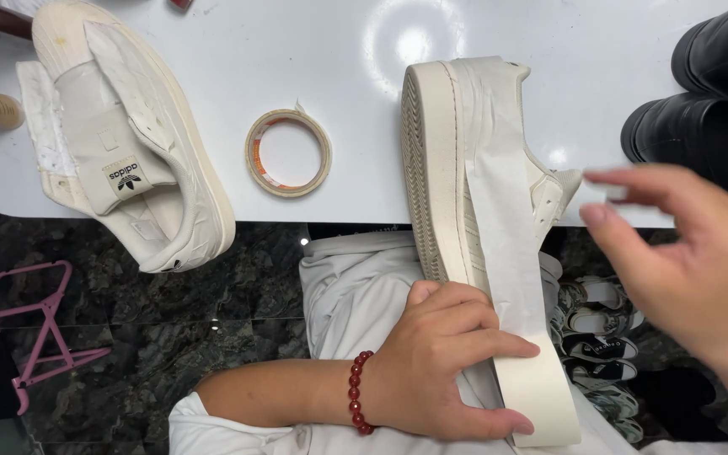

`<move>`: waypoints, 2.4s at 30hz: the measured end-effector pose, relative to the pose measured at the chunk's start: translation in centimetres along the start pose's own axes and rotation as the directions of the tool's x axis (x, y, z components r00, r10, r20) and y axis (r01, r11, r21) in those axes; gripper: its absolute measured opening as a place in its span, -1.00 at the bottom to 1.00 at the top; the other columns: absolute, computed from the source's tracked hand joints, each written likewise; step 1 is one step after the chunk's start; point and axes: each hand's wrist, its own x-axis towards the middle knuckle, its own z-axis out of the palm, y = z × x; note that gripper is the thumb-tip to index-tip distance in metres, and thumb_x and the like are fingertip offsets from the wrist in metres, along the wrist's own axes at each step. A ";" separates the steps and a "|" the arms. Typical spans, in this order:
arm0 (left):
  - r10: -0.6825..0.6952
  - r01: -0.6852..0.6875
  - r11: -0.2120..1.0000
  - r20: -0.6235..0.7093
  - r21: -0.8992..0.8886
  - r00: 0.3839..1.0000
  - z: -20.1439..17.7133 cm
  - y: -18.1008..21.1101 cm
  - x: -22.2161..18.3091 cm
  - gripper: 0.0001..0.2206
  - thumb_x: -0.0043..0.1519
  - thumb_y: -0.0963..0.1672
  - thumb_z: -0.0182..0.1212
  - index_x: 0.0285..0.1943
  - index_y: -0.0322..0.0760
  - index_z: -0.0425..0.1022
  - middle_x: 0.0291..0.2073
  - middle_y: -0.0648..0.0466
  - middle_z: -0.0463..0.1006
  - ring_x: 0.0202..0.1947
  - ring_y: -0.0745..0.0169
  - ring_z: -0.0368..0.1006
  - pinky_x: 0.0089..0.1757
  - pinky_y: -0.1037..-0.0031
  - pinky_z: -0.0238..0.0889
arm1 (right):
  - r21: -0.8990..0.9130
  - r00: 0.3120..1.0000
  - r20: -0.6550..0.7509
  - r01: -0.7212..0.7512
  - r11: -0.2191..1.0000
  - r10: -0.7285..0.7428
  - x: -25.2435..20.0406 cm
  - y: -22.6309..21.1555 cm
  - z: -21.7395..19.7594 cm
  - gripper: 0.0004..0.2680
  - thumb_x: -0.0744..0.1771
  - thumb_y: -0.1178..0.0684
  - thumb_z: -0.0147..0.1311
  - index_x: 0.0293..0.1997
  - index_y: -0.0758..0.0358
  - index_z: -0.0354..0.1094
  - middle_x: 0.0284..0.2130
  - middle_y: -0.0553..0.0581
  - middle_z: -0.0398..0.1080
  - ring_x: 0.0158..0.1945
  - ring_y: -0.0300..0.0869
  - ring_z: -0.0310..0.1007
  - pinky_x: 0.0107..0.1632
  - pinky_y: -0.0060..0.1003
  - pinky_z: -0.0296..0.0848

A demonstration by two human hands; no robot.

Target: Applying masking tape to white sneakers to prepare for painting or repair.

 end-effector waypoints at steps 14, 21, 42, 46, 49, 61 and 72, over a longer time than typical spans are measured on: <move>-0.225 0.224 0.968 0.008 -0.117 0.974 -4.7 0.9 2.6 -0.65 0.00 -0.02 0.42 -0.11 -0.25 0.57 -0.23 0.08 0.51 -0.07 0.21 0.48 0.36 0.00 -0.20 | 0.866 0.948 0.270 -0.314 0.390 0.167 6.2 -0.3 4.3 -0.63 0.33 0.23 0.11 0.29 0.50 0.17 -0.12 0.26 0.50 -0.09 -0.16 0.56 0.05 -0.26 0.54; -0.374 0.395 0.895 0.135 -0.208 0.918 -9.6 -1.8 4.9 -0.83 0.02 -0.16 0.28 -0.21 -0.24 0.54 -0.30 0.09 0.56 -0.23 0.20 0.54 0.48 0.10 -0.11 | 0.931 0.955 0.210 -0.261 0.256 0.209 5.1 -0.1 4.5 -0.63 0.38 0.17 -0.02 0.37 0.49 0.12 0.11 0.22 0.42 0.15 -0.20 0.47 0.24 -0.29 0.42; -0.365 0.421 0.833 0.215 -0.360 0.906 -8.2 -3.5 2.8 -0.71 0.14 -0.07 0.39 0.01 -0.22 0.68 -0.31 0.07 0.51 -0.15 0.15 0.55 0.41 -0.15 -0.11 | -0.283 0.691 -0.021 0.689 0.667 -0.722 8.1 0.1 0.8 -0.87 0.18 0.21 0.33 -0.29 0.37 0.54 -0.25 0.23 0.51 -0.10 0.06 0.55 -0.10 -0.12 0.47; -0.414 0.489 0.794 0.266 -0.363 0.870 -7.5 -4.0 2.8 -0.72 0.07 -0.09 0.44 -0.03 -0.11 0.73 -0.41 0.14 0.53 -0.26 0.23 0.56 0.35 -0.06 0.00 | -0.291 0.688 -0.019 0.690 0.662 -0.726 8.4 0.0 0.6 -0.86 0.17 0.22 0.29 -0.27 0.37 0.55 -0.26 0.22 0.50 -0.11 0.04 0.53 -0.09 -0.11 0.48; -0.409 0.490 0.786 0.277 -0.377 0.870 -7.8 -3.9 3.2 -0.71 0.04 -0.09 0.46 -0.04 -0.12 0.72 -0.42 0.13 0.55 -0.25 0.23 0.58 0.38 -0.09 -0.14 | -0.319 0.673 0.029 0.707 0.631 -0.740 8.4 0.0 0.4 -0.84 0.17 0.21 0.29 -0.24 0.33 0.57 -0.27 0.19 0.49 -0.13 0.02 0.51 -0.10 -0.12 0.48; -0.369 0.414 0.793 0.187 -0.448 0.910 -5.9 -3.7 0.9 -0.66 0.25 0.05 0.30 0.08 -0.14 0.70 -0.35 0.10 0.46 -0.06 0.16 0.50 0.43 -0.03 -0.14 | -0.334 0.746 0.173 0.659 0.674 -0.643 7.1 -1.3 1.3 -0.80 0.20 0.15 0.25 -0.13 0.25 0.56 -0.14 0.22 0.45 0.02 0.06 0.45 0.04 -0.08 0.44; -0.371 0.510 0.681 0.352 -0.526 0.859 -6.7 -3.5 1.2 -0.68 0.31 0.07 0.20 0.01 -0.16 0.63 -0.20 0.09 0.53 0.08 0.17 0.54 0.41 0.07 -0.08 | -0.301 0.809 0.158 0.585 0.753 -0.566 6.4 -1.7 1.8 -0.79 0.23 0.07 0.23 -0.15 0.35 0.52 -0.07 0.29 0.45 0.12 0.12 0.47 0.15 -0.02 0.42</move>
